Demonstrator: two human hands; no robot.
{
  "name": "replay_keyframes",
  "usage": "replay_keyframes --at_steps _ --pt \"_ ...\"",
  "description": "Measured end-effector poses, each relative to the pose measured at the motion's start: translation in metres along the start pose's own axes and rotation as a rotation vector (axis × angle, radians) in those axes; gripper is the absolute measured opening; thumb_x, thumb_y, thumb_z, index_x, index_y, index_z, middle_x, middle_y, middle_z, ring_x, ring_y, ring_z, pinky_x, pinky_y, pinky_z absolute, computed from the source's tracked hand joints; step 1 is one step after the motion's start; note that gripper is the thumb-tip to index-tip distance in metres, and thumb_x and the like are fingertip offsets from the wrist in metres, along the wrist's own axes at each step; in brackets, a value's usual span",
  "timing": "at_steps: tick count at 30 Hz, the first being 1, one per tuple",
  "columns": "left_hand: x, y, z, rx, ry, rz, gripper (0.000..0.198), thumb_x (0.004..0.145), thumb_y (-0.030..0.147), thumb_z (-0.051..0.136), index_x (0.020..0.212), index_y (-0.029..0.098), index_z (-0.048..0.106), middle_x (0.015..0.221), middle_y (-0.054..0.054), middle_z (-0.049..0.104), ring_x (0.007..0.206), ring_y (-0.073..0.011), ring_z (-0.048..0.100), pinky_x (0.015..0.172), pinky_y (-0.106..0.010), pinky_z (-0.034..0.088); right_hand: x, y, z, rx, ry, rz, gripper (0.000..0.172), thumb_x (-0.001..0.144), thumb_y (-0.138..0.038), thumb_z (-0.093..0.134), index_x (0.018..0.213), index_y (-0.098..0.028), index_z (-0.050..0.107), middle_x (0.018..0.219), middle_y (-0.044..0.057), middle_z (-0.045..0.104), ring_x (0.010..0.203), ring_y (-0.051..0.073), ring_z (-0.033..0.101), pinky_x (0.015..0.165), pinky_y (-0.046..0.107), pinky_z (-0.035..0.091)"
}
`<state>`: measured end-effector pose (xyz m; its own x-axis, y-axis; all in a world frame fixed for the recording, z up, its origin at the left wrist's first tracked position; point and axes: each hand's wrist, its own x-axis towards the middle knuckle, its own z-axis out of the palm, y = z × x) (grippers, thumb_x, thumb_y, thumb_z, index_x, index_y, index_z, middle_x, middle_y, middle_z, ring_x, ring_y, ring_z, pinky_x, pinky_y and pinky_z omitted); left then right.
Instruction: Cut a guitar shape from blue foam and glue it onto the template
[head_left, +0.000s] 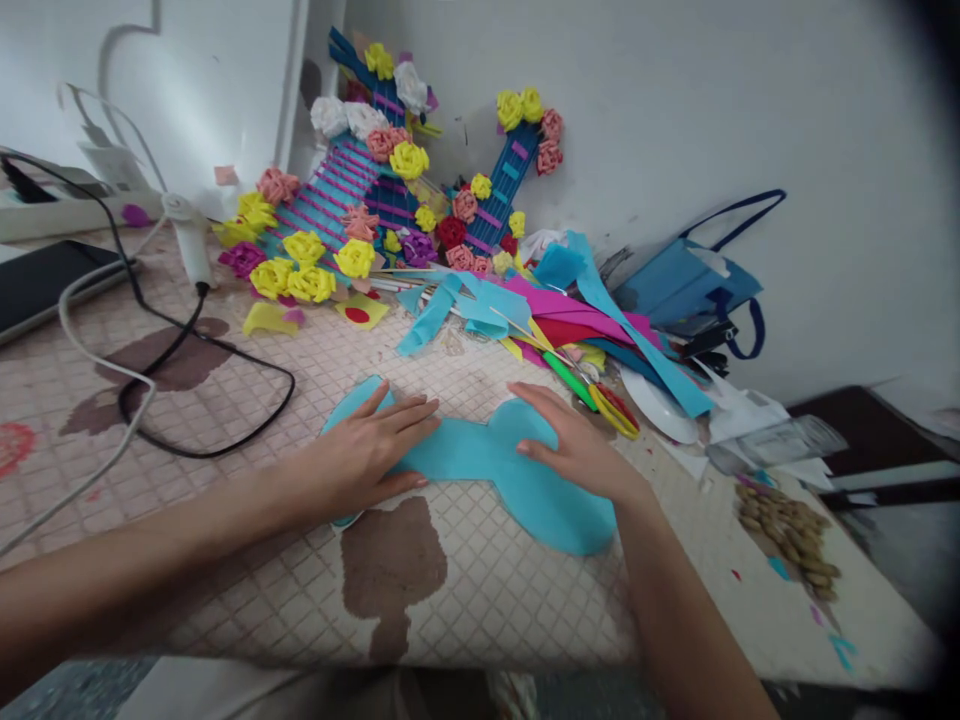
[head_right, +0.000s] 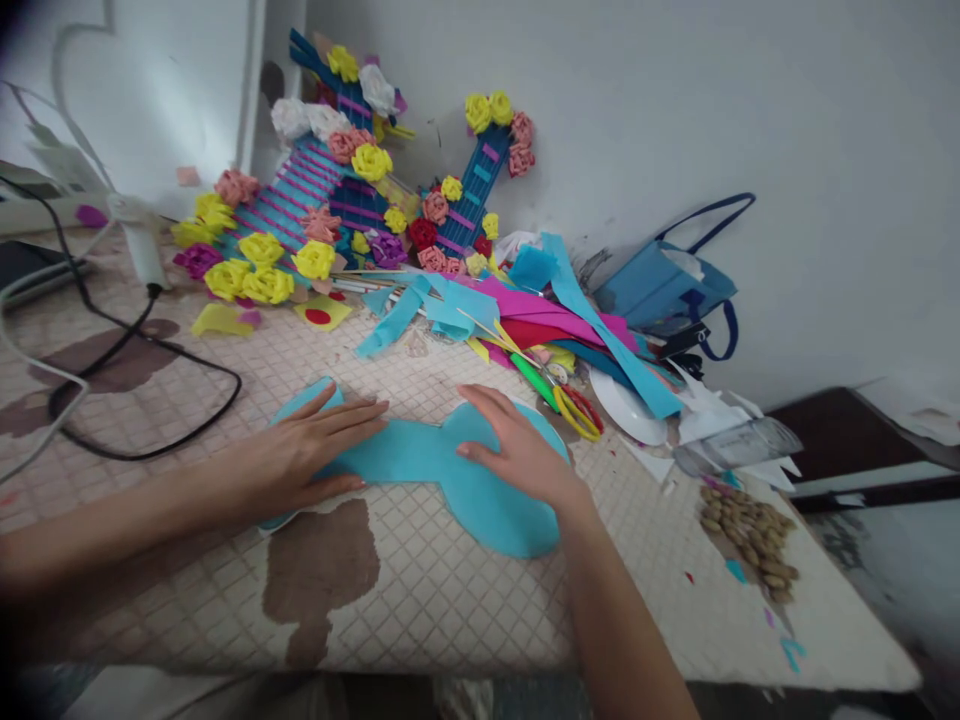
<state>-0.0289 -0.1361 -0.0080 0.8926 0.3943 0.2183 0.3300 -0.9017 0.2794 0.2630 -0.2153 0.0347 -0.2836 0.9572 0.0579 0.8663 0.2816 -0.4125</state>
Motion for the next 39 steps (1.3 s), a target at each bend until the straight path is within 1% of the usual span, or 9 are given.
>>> replay_keyframes --at_steps 2,5,8,10,13,16,24,31,39 --pt "0.002 0.001 0.003 -0.006 -0.009 0.001 0.055 0.090 0.039 0.056 0.138 0.014 0.043 0.148 -0.017 0.041 0.137 -0.0298 0.037 0.115 -0.056 0.015 -0.008 0.010 -0.005 -0.022 0.081 0.045 0.057 0.094 -0.046 0.048 0.146 -0.028 0.034 0.148 0.008 0.041 0.138 0.024 0.036 0.113 0.047 0.031" --pt "0.004 0.003 0.007 0.006 -0.025 0.008 0.055 0.088 0.033 0.059 0.137 0.015 0.044 0.148 -0.017 0.041 0.137 -0.0302 0.037 0.115 -0.057 0.017 -0.019 0.023 -0.002 -0.071 0.115 0.086 0.053 0.095 -0.045 0.045 0.144 -0.024 0.039 0.148 0.010 0.041 0.138 0.025 0.035 0.114 0.046 0.030" --pt "0.004 0.004 0.009 0.031 -0.027 -0.001 0.053 0.086 0.029 0.060 0.135 0.015 0.047 0.146 -0.016 0.044 0.136 -0.0306 0.039 0.114 -0.057 0.021 -0.024 0.029 0.008 -0.128 0.073 0.118 0.054 0.096 -0.046 0.042 0.144 -0.021 0.040 0.151 0.010 0.036 0.142 0.025 0.028 0.115 0.048 0.027" --pt "0.003 0.004 0.010 0.045 -0.021 -0.011 0.052 0.085 0.030 0.061 0.134 0.015 0.048 0.145 -0.016 0.045 0.134 -0.0310 0.041 0.113 -0.057 0.024 -0.024 0.030 0.015 -0.175 0.030 0.131 0.054 0.096 -0.047 0.040 0.145 -0.023 0.039 0.153 0.009 0.034 0.144 0.025 0.023 0.116 0.051 0.024" --pt "0.003 0.004 0.013 0.053 0.006 -0.002 0.053 0.086 0.029 0.061 0.135 0.017 0.047 0.145 -0.015 0.045 0.134 -0.0306 0.042 0.113 -0.057 0.025 -0.022 0.028 0.020 -0.244 -0.010 0.148 0.053 0.096 -0.047 0.039 0.145 -0.026 0.039 0.154 0.007 0.033 0.145 0.026 0.021 0.116 0.055 0.018" --pt "0.002 0.004 0.015 0.049 0.032 0.002 0.053 0.085 0.027 0.062 0.135 0.018 0.048 0.145 -0.014 0.046 0.134 -0.0309 0.042 0.113 -0.058 0.026 -0.022 0.027 0.022 -0.257 -0.033 0.168 0.053 0.097 -0.048 0.038 0.146 -0.028 0.036 0.155 0.007 0.031 0.145 0.026 0.020 0.116 0.058 0.014" --pt "0.001 0.007 0.015 0.044 0.011 -0.026 0.049 0.085 0.025 0.062 0.132 0.017 0.052 0.145 -0.015 0.045 0.133 -0.0321 0.042 0.111 -0.060 0.028 -0.019 0.028 0.023 -0.232 -0.082 0.207 0.055 0.097 -0.048 0.036 0.148 -0.027 0.033 0.158 0.006 0.022 0.147 0.024 0.013 0.116 0.058 0.012" --pt "0.001 0.005 0.018 0.017 0.051 -0.027 0.048 0.085 0.026 0.062 0.132 0.020 0.052 0.145 -0.012 0.046 0.133 -0.0316 0.043 0.111 -0.058 0.030 -0.019 0.032 0.027 -0.207 -0.074 0.209 0.055 0.097 -0.049 0.035 0.149 -0.029 0.030 0.159 0.004 0.019 0.147 0.023 0.011 0.115 0.058 0.013" --pt "0.000 0.002 0.021 0.046 0.062 -0.015 0.049 0.085 0.027 0.061 0.133 0.019 0.052 0.144 -0.013 0.048 0.131 -0.0318 0.045 0.109 -0.058 0.032 -0.019 0.034 0.029 -0.197 -0.066 0.212 0.056 0.098 -0.049 0.034 0.149 -0.029 0.028 0.160 0.003 0.015 0.147 0.023 0.006 0.116 0.058 0.010"
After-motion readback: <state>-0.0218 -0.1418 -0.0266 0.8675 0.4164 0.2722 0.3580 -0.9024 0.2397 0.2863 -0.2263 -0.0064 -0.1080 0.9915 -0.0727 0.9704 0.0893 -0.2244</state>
